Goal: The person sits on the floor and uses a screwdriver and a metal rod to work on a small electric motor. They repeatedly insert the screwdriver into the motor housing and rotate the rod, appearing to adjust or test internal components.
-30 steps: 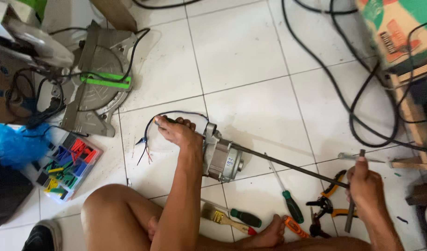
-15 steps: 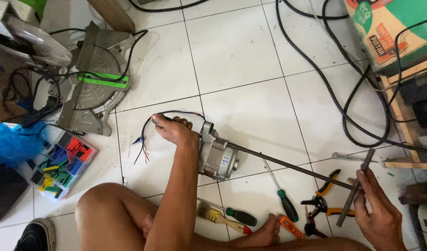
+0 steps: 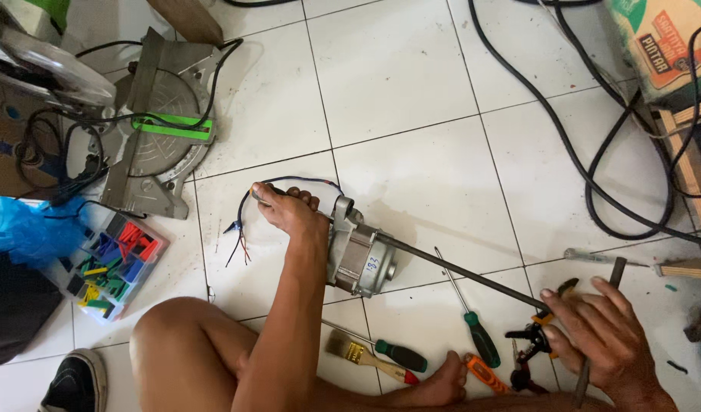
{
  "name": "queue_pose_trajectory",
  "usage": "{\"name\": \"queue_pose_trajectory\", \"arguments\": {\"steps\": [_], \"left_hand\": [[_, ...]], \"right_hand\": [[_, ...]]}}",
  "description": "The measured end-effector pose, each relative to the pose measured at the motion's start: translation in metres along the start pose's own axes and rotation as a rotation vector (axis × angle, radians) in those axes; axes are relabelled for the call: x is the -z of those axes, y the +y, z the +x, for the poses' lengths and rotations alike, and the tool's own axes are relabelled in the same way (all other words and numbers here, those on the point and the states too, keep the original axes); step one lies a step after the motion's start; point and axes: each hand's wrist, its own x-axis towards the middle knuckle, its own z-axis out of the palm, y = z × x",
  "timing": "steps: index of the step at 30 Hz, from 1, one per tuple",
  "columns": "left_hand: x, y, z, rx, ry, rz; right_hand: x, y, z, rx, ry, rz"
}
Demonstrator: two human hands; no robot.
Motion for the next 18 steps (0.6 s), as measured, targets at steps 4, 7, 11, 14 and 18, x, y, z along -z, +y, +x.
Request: {"name": "queue_pose_trajectory", "arguments": {"steps": [4,7,11,14,18], "left_hand": [[0.0,-0.005,0.007,0.016,-0.005,-0.017],[0.0,-0.004,0.008,0.038,0.004,-0.02],[0.002,-0.005,0.006,0.052,0.004,-0.006],[0.0,-0.005,0.009,0.089,0.025,-0.023],[0.002,-0.008,0.012,0.084,0.025,-0.033]], "right_hand": [[-0.004,-0.001,-0.006,-0.099,-0.05,0.078],[-0.004,-0.005,-0.005,-0.198,-0.068,0.147],[0.0,-0.014,0.004,-0.399,-0.03,0.337],[-0.004,-0.009,0.0,-0.485,-0.046,0.409],[0.016,-0.02,0.028,-0.577,-0.084,0.568]]}}
